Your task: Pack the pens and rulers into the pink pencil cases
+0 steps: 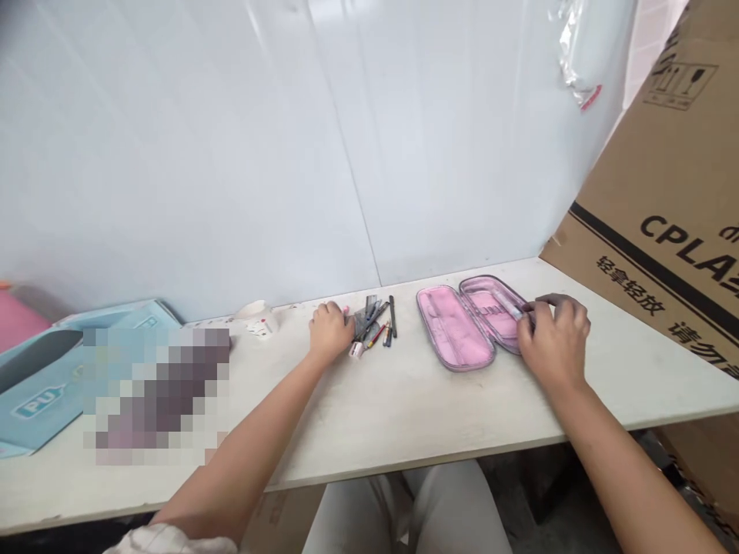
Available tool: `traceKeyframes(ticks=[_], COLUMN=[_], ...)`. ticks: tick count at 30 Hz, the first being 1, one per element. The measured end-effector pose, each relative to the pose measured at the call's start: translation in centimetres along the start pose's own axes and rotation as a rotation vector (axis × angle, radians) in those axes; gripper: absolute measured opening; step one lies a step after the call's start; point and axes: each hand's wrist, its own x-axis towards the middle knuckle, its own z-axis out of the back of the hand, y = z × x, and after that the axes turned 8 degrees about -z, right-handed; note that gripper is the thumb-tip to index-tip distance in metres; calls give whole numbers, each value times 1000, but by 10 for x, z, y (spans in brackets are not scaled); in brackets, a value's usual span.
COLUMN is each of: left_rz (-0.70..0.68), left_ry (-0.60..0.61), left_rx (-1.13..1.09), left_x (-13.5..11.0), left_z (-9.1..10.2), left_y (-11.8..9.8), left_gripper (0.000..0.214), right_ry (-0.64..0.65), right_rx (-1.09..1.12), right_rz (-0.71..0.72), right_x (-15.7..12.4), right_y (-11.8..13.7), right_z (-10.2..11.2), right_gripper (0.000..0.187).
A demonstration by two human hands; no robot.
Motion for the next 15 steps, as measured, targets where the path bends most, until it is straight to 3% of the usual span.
traceKeyframes(ticks=[4, 8, 12, 15], left_rz=[62, -10, -120, -68], left_ry=[170, 210, 256, 330], left_rx=[-133, -340, -673, -1323], left_x=[-2, -7, -29, -49], left_z=[-9, -9, -7, -7], left_y=[41, 43, 21, 9], left_gripper=[36, 30, 36, 31], right_ry=[8, 90, 399, 661], right_rx=[140, 354, 646, 902], right_rz=[62, 163, 139, 25], right_x=[-5, -7, -11, -14], right_y=[20, 78, 156, 202], right_z=[5, 14, 15, 2], right_gripper=[18, 16, 26, 39])
